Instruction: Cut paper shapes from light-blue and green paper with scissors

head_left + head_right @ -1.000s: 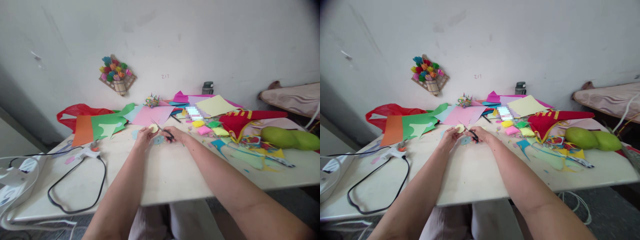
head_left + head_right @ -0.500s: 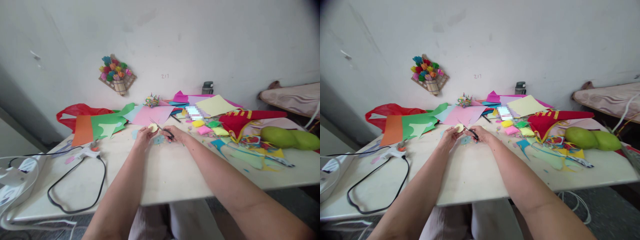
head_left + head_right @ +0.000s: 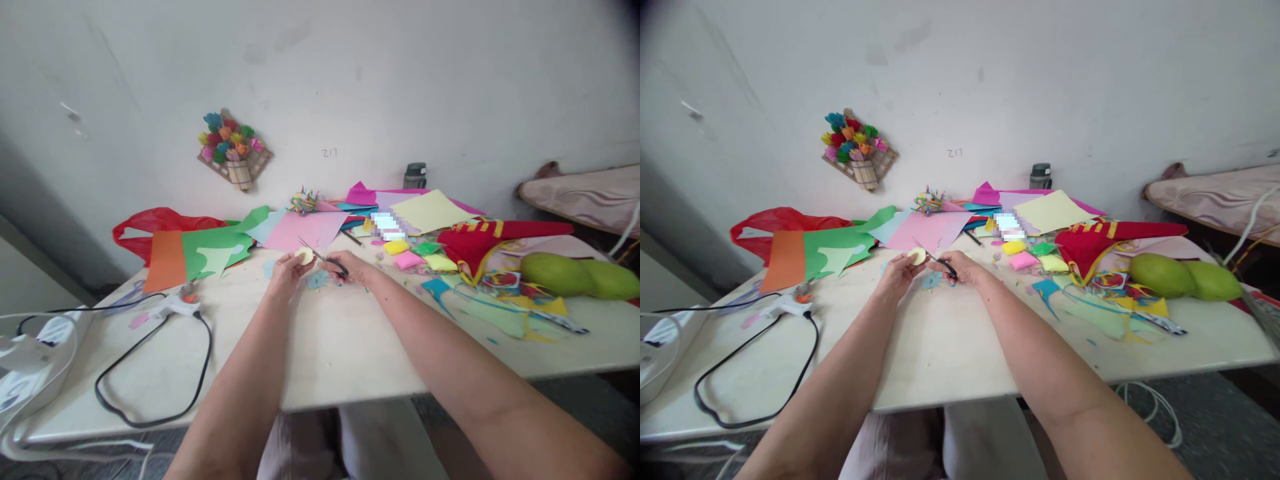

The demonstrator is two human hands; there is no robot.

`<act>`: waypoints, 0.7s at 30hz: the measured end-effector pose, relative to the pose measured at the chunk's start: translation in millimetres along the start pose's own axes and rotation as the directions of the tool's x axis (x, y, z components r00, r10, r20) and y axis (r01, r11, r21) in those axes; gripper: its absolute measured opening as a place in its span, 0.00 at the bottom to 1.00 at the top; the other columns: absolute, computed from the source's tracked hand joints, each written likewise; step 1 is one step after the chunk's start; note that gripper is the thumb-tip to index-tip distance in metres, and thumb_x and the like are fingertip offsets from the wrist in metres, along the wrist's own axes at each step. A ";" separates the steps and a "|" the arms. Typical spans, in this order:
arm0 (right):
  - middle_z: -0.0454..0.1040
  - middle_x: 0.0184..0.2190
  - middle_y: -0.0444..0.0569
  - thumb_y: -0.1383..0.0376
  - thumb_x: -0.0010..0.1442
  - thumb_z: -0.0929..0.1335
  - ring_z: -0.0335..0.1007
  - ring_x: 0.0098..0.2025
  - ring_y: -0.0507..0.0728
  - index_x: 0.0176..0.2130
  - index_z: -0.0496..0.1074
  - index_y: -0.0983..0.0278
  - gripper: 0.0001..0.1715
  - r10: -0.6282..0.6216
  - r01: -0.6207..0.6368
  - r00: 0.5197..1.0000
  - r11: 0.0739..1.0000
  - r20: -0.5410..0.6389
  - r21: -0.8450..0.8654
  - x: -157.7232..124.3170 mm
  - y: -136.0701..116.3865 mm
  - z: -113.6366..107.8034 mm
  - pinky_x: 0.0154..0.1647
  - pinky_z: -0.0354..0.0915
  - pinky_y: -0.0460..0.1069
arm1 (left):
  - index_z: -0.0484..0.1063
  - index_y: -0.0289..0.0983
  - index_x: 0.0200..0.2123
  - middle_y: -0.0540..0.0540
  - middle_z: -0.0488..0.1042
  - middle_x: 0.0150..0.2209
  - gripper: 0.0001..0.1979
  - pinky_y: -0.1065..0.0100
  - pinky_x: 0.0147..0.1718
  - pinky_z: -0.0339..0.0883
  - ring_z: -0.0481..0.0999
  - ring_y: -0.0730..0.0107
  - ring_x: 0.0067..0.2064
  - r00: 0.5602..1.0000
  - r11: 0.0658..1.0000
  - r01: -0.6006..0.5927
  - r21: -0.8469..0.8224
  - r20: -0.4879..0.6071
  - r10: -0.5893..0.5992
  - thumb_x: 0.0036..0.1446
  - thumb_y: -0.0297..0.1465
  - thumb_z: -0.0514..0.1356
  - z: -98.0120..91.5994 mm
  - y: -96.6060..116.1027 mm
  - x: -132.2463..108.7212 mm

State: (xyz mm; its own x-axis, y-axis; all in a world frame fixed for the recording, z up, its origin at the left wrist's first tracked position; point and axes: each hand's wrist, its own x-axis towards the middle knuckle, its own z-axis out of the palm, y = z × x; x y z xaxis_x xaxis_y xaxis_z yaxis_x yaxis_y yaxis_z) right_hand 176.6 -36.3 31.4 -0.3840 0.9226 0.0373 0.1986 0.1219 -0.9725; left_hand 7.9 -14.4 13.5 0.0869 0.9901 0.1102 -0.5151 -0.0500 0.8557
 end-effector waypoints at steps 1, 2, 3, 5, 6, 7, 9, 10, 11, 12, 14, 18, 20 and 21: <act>0.60 0.13 0.38 0.57 0.50 0.68 0.53 0.10 0.44 0.23 0.60 0.66 0.18 -0.001 0.001 1.000 1.000 0.006 0.003 0.8 1.0 -0.4 0.08 0.45 0.40 | 0.67 0.31 0.24 0.41 0.77 0.28 0.03 0.60 0.41 0.70 0.78 0.61 0.34 1.000 1.000 0.001 0.001 -0.005 -0.001 0.44 0.22 0.60 0.2 0.1 -0.2; 0.60 0.13 0.38 0.57 0.50 0.68 0.53 0.10 0.44 0.23 0.60 0.66 0.18 -0.003 0.003 1.000 1.000 0.012 0.007 1.5 1.8 -0.7 0.08 0.47 0.40 | 0.66 0.32 0.24 0.41 0.77 0.28 0.03 0.60 0.42 0.70 0.78 0.62 0.34 1.000 1.000 0.003 0.002 -0.010 -0.003 0.44 0.22 0.59 0.4 0.3 -0.3; 0.60 0.12 0.38 0.57 0.50 0.68 0.52 0.10 0.44 0.22 0.59 0.66 0.18 -0.006 0.006 1.000 1.000 0.017 0.010 2.1 2.5 -0.9 0.09 0.48 0.41 | 0.66 0.32 0.24 0.41 0.77 0.28 0.03 0.59 0.42 0.69 0.78 0.62 0.34 1.000 1.000 0.005 0.002 -0.014 -0.005 0.44 0.22 0.59 0.6 0.5 -0.5; 0.60 0.12 0.38 0.57 0.50 0.68 0.52 0.10 0.44 0.22 0.59 0.65 0.18 -0.011 0.011 1.000 1.000 0.023 0.013 2.9 3.4 -1.1 0.09 0.49 0.41 | 0.66 0.31 0.24 0.40 0.77 0.28 0.03 0.59 0.43 0.69 0.78 0.62 0.34 1.000 1.000 0.004 0.003 -0.019 -0.004 0.44 0.22 0.59 0.7 0.8 -0.8; 0.60 0.12 0.38 0.57 0.50 0.68 0.51 0.10 0.44 0.22 0.59 0.65 0.18 -0.013 0.012 1.000 1.000 0.025 0.014 3.0 3.7 -1.2 0.09 0.49 0.41 | 0.66 0.31 0.24 0.40 0.77 0.29 0.03 0.59 0.43 0.69 0.78 0.62 0.34 1.000 1.000 0.002 0.003 -0.020 -0.002 0.44 0.22 0.59 0.7 0.9 -0.8; 0.60 0.12 0.38 0.57 0.50 0.68 0.51 0.10 0.44 0.22 0.59 0.65 0.17 -0.014 0.014 0.999 1.000 0.029 0.017 3.1 4.0 -1.3 0.09 0.49 0.41 | 0.67 0.31 0.24 0.40 0.77 0.29 0.02 0.59 0.43 0.69 0.78 0.62 0.34 1.000 1.000 0.000 0.002 -0.022 0.000 0.44 0.22 0.59 0.6 1.0 -0.9; 0.59 0.12 0.38 0.57 0.50 0.68 0.51 0.10 0.44 0.22 0.59 0.65 0.18 -0.025 0.024 0.999 0.999 0.036 0.029 3.1 4.7 -1.5 0.10 0.50 0.41 | 0.67 0.31 0.25 0.40 0.77 0.29 0.02 0.59 0.43 0.69 0.77 0.62 0.34 1.000 1.000 0.000 0.005 -0.027 0.000 0.44 0.22 0.59 0.2 1.0 -0.7; 0.59 0.12 0.38 0.57 0.50 0.68 0.51 0.10 0.44 0.22 0.59 0.65 0.18 -0.031 0.029 0.999 0.999 0.040 0.035 3.0 5.0 -1.7 0.10 0.50 0.41 | 0.67 0.31 0.25 0.40 0.77 0.29 0.03 0.59 0.43 0.69 0.77 0.62 0.34 1.000 1.000 0.001 0.007 -0.028 0.000 0.44 0.22 0.59 -0.1 1.0 -0.5; 0.59 0.12 0.38 0.57 0.50 0.68 0.51 0.11 0.44 0.22 0.59 0.65 0.18 -0.034 0.033 0.999 0.999 0.041 0.040 3.0 5.3 -2.0 0.10 0.50 0.41 | 0.67 0.31 0.25 0.40 0.77 0.29 0.03 0.59 0.43 0.69 0.77 0.62 0.34 1.000 1.000 0.001 0.009 -0.028 -0.001 0.43 0.22 0.59 -0.3 0.9 -0.2; 0.59 0.12 0.38 0.57 0.50 0.68 0.51 0.11 0.44 0.22 0.59 0.65 0.18 -0.038 0.036 0.998 0.998 0.041 0.042 2.9 5.5 -2.2 0.10 0.51 0.41 | 0.67 0.31 0.25 0.41 0.77 0.29 0.03 0.60 0.43 0.69 0.77 0.62 0.35 1.000 1.000 0.001 0.011 -0.027 0.000 0.43 0.22 0.60 -0.6 0.8 0.1; 0.59 0.12 0.37 0.57 0.50 0.68 0.50 0.11 0.44 0.22 0.59 0.65 0.17 -0.043 0.042 0.998 0.998 0.042 0.038 2.8 5.9 -2.8 0.11 0.51 0.41 | 0.67 0.31 0.24 0.41 0.77 0.28 0.03 0.59 0.43 0.69 0.77 0.62 0.35 1.000 1.000 -0.002 0.011 -0.031 0.002 0.43 0.22 0.60 -1.2 0.5 0.7; 0.59 0.11 0.37 0.60 0.48 0.69 0.50 0.11 0.44 0.21 0.59 0.65 0.17 -0.046 0.045 0.998 0.999 0.046 0.026 2.7 6.1 -3.4 0.11 0.50 0.41 | 0.67 0.31 0.24 0.41 0.77 0.28 0.03 0.58 0.44 0.68 0.77 0.61 0.36 0.999 1.000 -0.001 0.006 -0.047 0.001 0.42 0.22 0.60 -1.7 0.4 1.3; 0.59 0.11 0.37 0.61 0.47 0.70 0.50 0.11 0.44 0.21 0.58 0.65 0.17 -0.046 0.045 0.998 0.999 0.044 0.020 2.2 4.9 -3.2 0.11 0.50 0.41 | 0.67 0.31 0.24 0.41 0.76 0.28 0.03 0.58 0.44 0.68 0.77 0.61 0.36 0.999 1.000 0.000 0.003 -0.049 0.000 0.42 0.22 0.60 -1.7 0.6 1.2; 0.59 0.11 0.37 0.61 0.48 0.70 0.50 0.11 0.44 0.20 0.58 0.65 0.17 -0.047 0.046 0.998 0.999 0.042 0.020 1.7 3.8 -2.8 0.11 0.49 0.41 | 0.66 0.31 0.24 0.41 0.76 0.28 0.03 0.58 0.44 0.68 0.77 0.61 0.36 0.999 1.000 -0.001 0.003 -0.050 0.001 0.42 0.22 0.60 -1.6 0.6 1.1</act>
State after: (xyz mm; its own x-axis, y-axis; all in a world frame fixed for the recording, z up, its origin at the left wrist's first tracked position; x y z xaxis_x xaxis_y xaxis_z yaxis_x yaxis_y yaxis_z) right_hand 179.3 -33.2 28.4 -0.4303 0.8997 0.0734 0.1629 0.1573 -0.9740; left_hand 6.2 -13.1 13.3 0.0439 0.9954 0.0854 -0.5129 -0.0509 0.8569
